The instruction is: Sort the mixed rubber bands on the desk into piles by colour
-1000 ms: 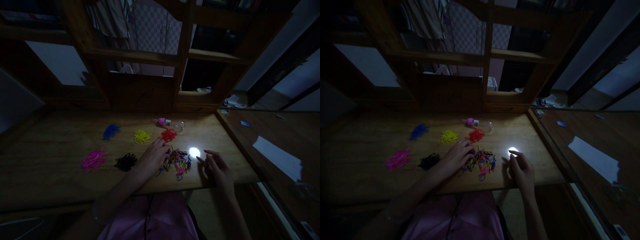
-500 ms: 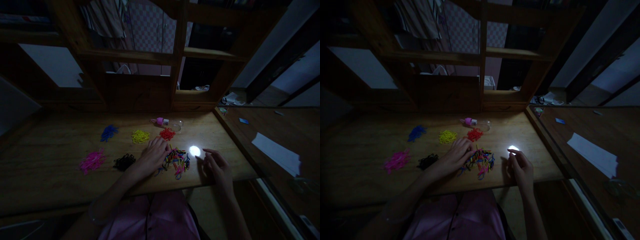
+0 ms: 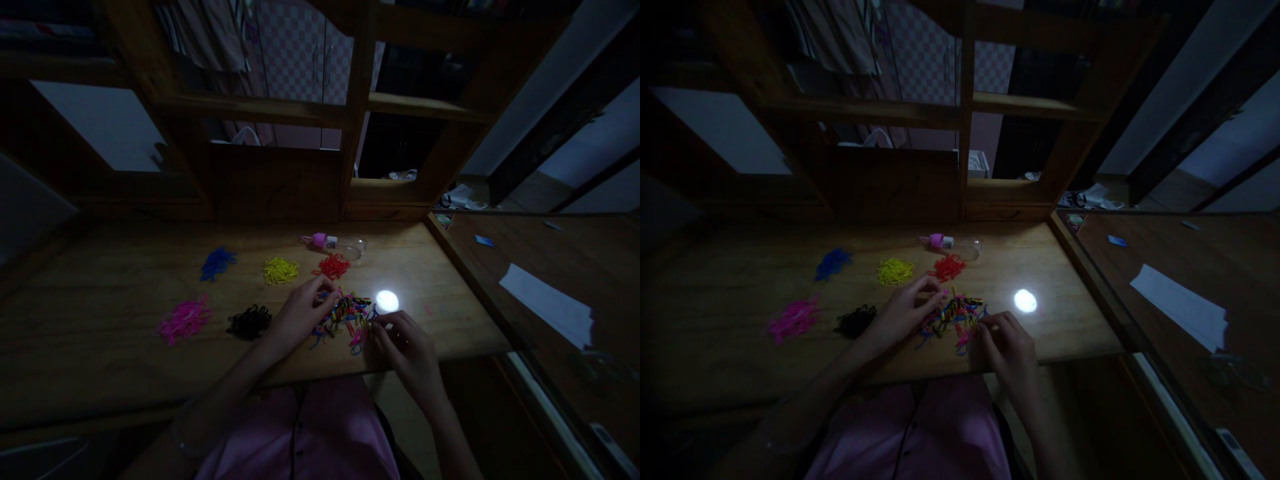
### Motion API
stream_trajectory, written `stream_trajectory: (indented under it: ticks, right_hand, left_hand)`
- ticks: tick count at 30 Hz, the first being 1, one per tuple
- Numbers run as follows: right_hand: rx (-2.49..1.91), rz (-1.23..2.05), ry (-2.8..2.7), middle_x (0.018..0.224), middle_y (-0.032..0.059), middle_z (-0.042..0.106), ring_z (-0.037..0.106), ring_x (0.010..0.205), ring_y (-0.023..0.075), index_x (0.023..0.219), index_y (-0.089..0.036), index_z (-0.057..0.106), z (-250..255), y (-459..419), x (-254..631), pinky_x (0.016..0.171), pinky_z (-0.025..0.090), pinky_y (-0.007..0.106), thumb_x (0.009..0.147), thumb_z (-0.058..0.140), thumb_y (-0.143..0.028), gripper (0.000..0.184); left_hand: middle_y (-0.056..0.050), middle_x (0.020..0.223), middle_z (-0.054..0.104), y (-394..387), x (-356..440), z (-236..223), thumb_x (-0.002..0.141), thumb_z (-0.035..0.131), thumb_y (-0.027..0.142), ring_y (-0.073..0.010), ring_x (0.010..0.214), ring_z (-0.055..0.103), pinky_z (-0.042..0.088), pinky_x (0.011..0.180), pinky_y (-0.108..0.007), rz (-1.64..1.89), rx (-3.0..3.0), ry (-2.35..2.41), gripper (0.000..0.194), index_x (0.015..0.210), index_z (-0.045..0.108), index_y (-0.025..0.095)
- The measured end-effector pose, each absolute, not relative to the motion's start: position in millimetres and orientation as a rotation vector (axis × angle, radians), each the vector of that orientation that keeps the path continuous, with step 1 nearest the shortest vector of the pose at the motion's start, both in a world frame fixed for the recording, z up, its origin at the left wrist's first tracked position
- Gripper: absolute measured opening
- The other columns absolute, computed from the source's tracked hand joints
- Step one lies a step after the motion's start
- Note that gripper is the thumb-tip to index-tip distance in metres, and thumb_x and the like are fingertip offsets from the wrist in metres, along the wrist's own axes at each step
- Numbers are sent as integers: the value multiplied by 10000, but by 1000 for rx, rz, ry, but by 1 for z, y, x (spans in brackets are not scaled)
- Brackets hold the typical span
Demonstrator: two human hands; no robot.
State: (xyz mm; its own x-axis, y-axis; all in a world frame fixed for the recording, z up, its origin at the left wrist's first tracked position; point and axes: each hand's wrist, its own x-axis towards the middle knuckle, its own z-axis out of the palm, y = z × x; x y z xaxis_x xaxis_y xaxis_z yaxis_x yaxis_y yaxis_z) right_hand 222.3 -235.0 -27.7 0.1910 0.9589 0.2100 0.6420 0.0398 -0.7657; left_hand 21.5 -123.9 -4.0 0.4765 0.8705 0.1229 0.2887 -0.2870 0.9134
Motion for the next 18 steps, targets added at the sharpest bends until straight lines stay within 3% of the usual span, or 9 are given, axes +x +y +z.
stream_trajectory:
  ticks: [4,7,11,14,18]
  right_hand:
    - [-1763,497,-1642,951,59,622,629,811,189,910,-224,637,-22,-243,206,704,482,277,910,546,-308,124]
    - [-1875,440,-1657,965,54,618,634,793,191,926,-233,627,-26,-245,201,687,486,281,903,553,-308,107]
    - [-1944,409,-1660,943,53,615,634,751,188,913,-227,609,-36,-240,201,663,480,289,923,511,-316,132]
    - [-1963,408,-1686,907,51,607,630,753,194,882,-213,589,-39,-235,201,688,474,307,906,516,-270,96]
    - [-1983,380,-1664,885,57,593,618,765,207,868,-204,557,-37,-232,198,676,469,314,863,549,-238,35]
  left_hand:
    - [-37,904,675,-128,18,-2,861,584,373,-179,877,645,501,788,-292,891,1662,976,189,898,610,189]
    - [-54,954,688,-129,15,-2,852,599,356,-192,916,657,502,852,-329,892,1504,926,265,1057,624,190]
    - [-87,1026,693,-129,10,-10,859,590,376,-209,922,657,522,755,-309,798,1325,906,369,1173,630,186]
    - [-91,1023,693,-131,7,-18,856,609,383,-179,863,654,504,656,-245,747,1149,866,380,1180,640,187]
    - [-69,1013,683,-138,7,-22,834,659,255,-117,855,642,504,765,-202,770,884,746,358,1185,647,186]
